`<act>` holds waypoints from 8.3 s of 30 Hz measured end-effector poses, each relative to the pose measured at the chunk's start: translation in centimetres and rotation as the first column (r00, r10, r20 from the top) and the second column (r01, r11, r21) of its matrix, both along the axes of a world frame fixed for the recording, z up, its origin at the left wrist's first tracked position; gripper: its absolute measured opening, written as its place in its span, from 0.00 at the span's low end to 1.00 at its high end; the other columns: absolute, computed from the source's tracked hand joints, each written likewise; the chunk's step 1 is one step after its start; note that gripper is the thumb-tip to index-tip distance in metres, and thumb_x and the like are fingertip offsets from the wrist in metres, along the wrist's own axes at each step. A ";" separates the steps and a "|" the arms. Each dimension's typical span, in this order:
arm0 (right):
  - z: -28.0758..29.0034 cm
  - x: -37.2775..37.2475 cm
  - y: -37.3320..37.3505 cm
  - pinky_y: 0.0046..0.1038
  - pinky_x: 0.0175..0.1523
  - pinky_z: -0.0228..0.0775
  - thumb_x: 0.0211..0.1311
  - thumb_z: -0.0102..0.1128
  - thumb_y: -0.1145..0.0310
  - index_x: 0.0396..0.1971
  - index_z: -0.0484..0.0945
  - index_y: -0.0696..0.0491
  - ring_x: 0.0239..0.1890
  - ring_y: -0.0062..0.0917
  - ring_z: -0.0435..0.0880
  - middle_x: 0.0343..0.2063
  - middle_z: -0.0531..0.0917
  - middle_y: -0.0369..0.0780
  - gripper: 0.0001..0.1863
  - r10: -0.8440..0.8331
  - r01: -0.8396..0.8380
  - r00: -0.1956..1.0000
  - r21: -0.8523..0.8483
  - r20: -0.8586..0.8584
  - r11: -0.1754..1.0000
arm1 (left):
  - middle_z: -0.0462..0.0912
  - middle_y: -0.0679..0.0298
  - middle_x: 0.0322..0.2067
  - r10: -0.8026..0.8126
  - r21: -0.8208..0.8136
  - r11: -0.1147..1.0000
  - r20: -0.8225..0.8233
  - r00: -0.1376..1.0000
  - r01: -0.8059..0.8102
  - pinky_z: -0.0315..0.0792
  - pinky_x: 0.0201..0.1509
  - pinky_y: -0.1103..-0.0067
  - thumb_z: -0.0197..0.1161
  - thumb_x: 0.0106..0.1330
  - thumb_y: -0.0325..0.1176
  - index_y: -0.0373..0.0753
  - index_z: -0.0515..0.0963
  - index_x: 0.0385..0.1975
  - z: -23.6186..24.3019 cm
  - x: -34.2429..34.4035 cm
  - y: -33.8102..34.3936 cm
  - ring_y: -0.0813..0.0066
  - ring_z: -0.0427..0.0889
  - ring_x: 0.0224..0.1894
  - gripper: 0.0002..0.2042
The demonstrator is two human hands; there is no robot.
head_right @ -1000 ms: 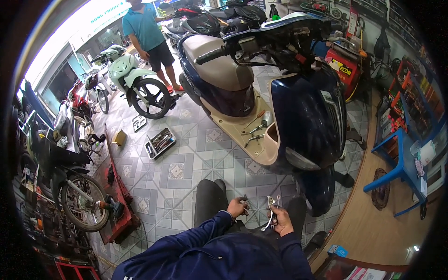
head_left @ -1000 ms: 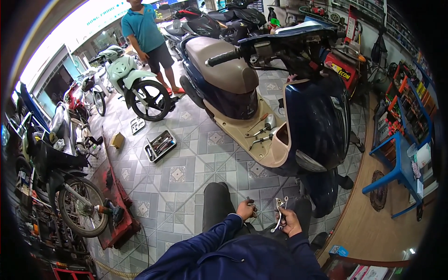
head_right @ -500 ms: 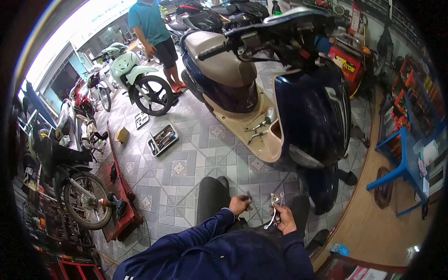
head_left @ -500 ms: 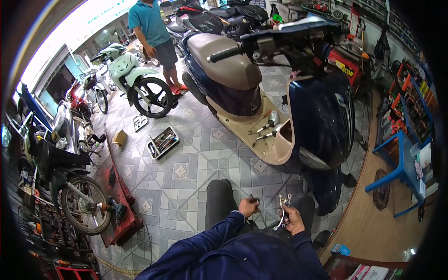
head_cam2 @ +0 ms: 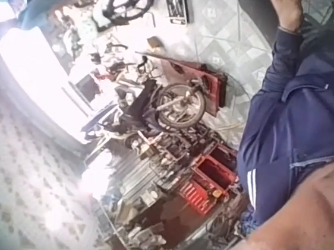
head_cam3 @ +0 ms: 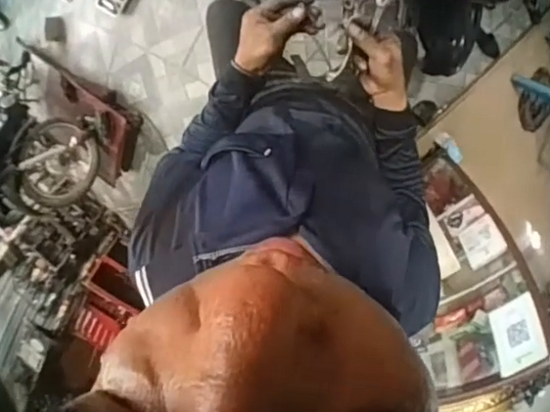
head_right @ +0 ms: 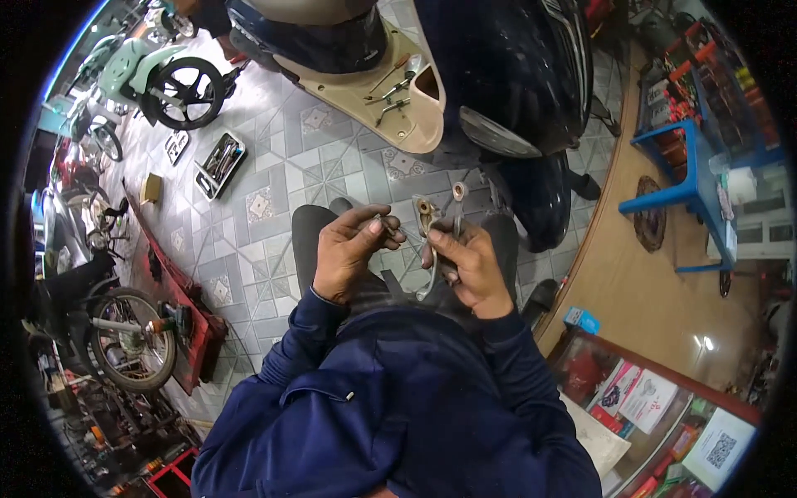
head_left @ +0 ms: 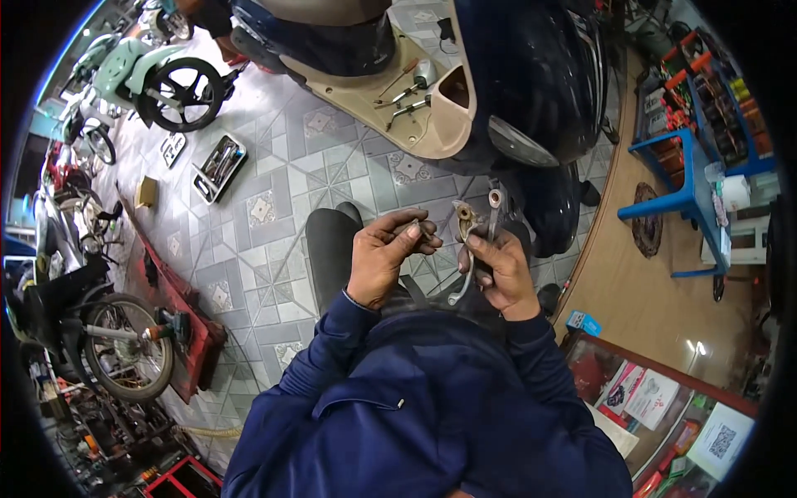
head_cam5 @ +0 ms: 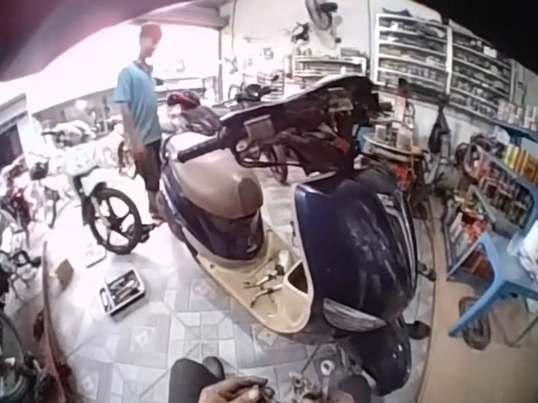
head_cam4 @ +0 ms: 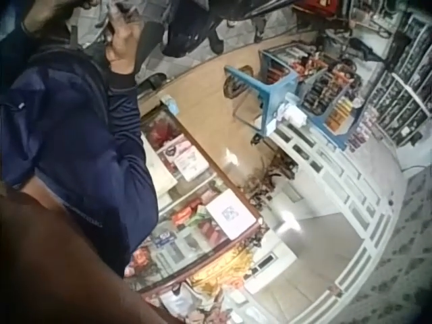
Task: Repairing and assembling a motorcycle brake lever component.
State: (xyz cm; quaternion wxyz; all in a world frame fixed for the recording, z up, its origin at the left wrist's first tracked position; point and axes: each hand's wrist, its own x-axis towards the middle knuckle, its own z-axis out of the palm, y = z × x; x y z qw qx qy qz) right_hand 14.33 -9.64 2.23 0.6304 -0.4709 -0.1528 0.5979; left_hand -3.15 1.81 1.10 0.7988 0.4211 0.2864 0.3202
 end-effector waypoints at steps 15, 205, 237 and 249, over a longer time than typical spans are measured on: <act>0.4 -1.3 -0.7 0.12 0.19 0.54 0.64 0.66 0.68 0.40 0.76 0.59 0.17 0.13 0.74 0.23 0.84 0.40 0.12 0.009 -0.014 0.993 0.041 0.118 0.999 | 0.85 0.53 0.38 0.033 -0.082 0.996 0.039 0.999 -0.030 0.82 0.43 0.76 0.66 0.65 0.23 0.25 0.75 0.51 1.4 -0.4 -1.3 0.66 0.87 0.37 0.16; 2.0 -0.6 -0.7 0.23 0.42 0.77 0.61 0.68 0.76 0.52 0.74 0.66 0.35 0.26 0.86 0.33 0.86 0.45 0.21 0.034 -0.053 0.959 0.061 0.283 0.997 | 0.82 0.67 0.34 0.098 0.178 0.981 -0.083 0.992 -0.082 0.69 0.45 0.83 0.65 0.67 0.27 0.29 0.82 0.40 -0.5 -0.6 -3.6 0.83 0.76 0.39 0.08; 1.6 -0.7 -0.7 0.19 0.43 0.77 0.58 0.70 0.78 0.47 0.78 0.65 0.37 0.22 0.85 0.37 0.86 0.42 0.17 0.010 -0.018 0.939 0.022 0.342 1.000 | 0.83 0.67 0.35 0.055 0.156 0.987 -0.136 0.989 -0.033 0.71 0.46 0.84 0.66 0.67 0.27 0.30 0.83 0.40 -0.9 -0.5 -3.5 0.83 0.77 0.39 0.08; 0.4 -0.6 -0.7 0.21 0.46 0.78 0.57 0.71 0.79 0.47 0.80 0.63 0.38 0.21 0.85 0.37 0.87 0.41 0.17 -0.043 0.006 0.926 0.101 0.376 0.995 | 0.80 0.72 0.27 0.095 0.184 0.980 -0.123 0.988 -0.071 0.65 0.31 0.88 0.67 0.65 0.29 0.31 0.83 0.38 -0.9 -0.2 -3.4 0.90 0.71 0.29 0.08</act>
